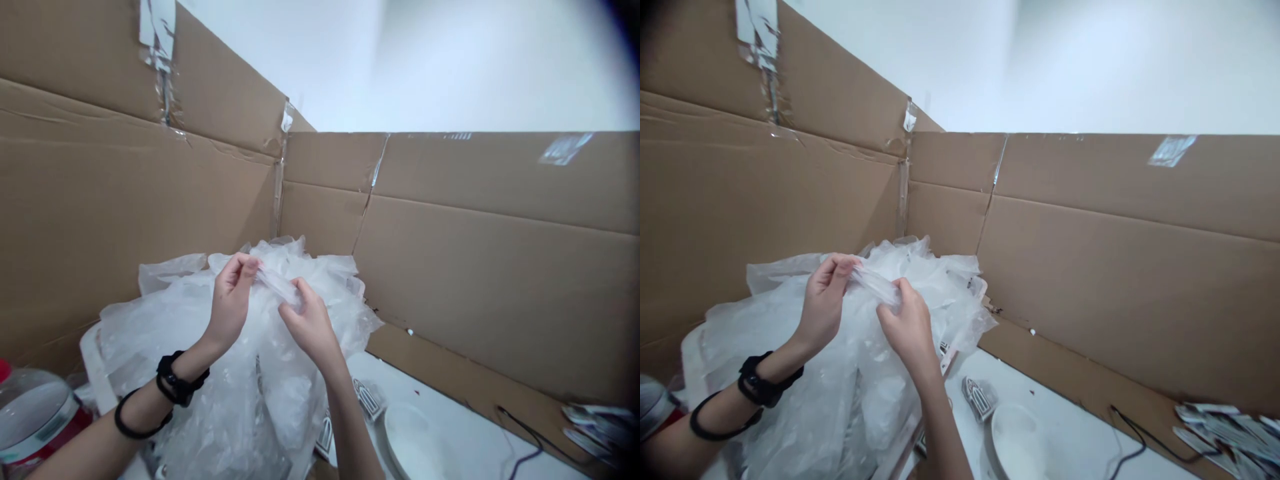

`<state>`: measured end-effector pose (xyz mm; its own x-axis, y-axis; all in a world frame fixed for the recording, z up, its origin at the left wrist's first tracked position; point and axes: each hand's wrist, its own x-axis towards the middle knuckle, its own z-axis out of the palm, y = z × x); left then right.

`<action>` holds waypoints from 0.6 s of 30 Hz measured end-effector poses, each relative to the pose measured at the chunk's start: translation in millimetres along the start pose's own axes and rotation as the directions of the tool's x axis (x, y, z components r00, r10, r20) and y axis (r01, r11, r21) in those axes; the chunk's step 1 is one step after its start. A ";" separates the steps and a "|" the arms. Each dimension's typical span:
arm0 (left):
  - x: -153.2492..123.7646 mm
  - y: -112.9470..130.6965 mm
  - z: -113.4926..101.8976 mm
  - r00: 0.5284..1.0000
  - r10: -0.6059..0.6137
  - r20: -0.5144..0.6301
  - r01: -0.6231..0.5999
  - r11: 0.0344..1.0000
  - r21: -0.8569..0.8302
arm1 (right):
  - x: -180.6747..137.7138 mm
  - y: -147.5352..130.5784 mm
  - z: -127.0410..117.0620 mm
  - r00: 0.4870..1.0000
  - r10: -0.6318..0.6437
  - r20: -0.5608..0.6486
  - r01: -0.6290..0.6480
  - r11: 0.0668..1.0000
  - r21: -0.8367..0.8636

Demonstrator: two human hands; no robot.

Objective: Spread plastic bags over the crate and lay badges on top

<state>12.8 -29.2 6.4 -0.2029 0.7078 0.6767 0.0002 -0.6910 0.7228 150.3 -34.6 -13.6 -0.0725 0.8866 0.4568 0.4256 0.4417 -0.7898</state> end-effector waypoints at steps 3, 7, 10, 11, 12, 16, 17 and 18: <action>9.6 -0.3 -6.2 0.977 -0.006 -0.215 -0.013 0.996 -0.088 | -0.2 9.8 -2.6 0.995 -0.041 0.089 0.034 0.996 0.080; 13.7 -2.4 -6.8 0.977 -0.057 -0.204 0.040 0.996 -0.085 | -3.5 12.8 -4.3 0.987 -0.131 0.090 0.110 0.972 0.207; 9.6 -3.6 -3.4 0.991 -0.089 -0.097 0.082 0.993 -0.080 | -1.9 7.8 -1.4 0.986 -0.141 -0.092 0.163 0.938 0.306; 7.9 -3.3 -2.5 0.992 -0.104 -0.069 0.097 0.991 -0.091 | -1.2 6.0 -0.5 0.981 -0.137 -0.141 0.178 0.923 0.341; 6.5 -2.8 -2.0 0.992 -0.121 -0.045 0.116 0.988 -0.101 | -0.8 4.2 -0.1 0.975 -0.133 -0.177 0.192 0.906 0.377; 3.9 0.0 -2.4 0.983 -0.176 0.053 0.180 0.979 -0.092 | -2.4 -0.1 -2.6 0.949 -0.137 -0.284 0.252 0.870 0.424; 3.8 0.2 -2.9 0.982 -0.176 0.074 0.182 0.980 -0.075 | -2.8 0.2 -3.6 0.944 -0.140 -0.298 0.261 0.871 0.417; 3.8 0.2 -3.3 0.981 -0.172 0.091 0.177 0.983 -0.056 | -2.7 1.4 -4.2 0.944 -0.131 -0.303 0.256 0.870 0.421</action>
<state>8.8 -27.1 8.7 -0.1103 0.8262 0.5525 -0.0902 -0.5619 0.8223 154.9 -37.0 -14.2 0.1497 0.7375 0.6585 -0.0274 0.6689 -0.7429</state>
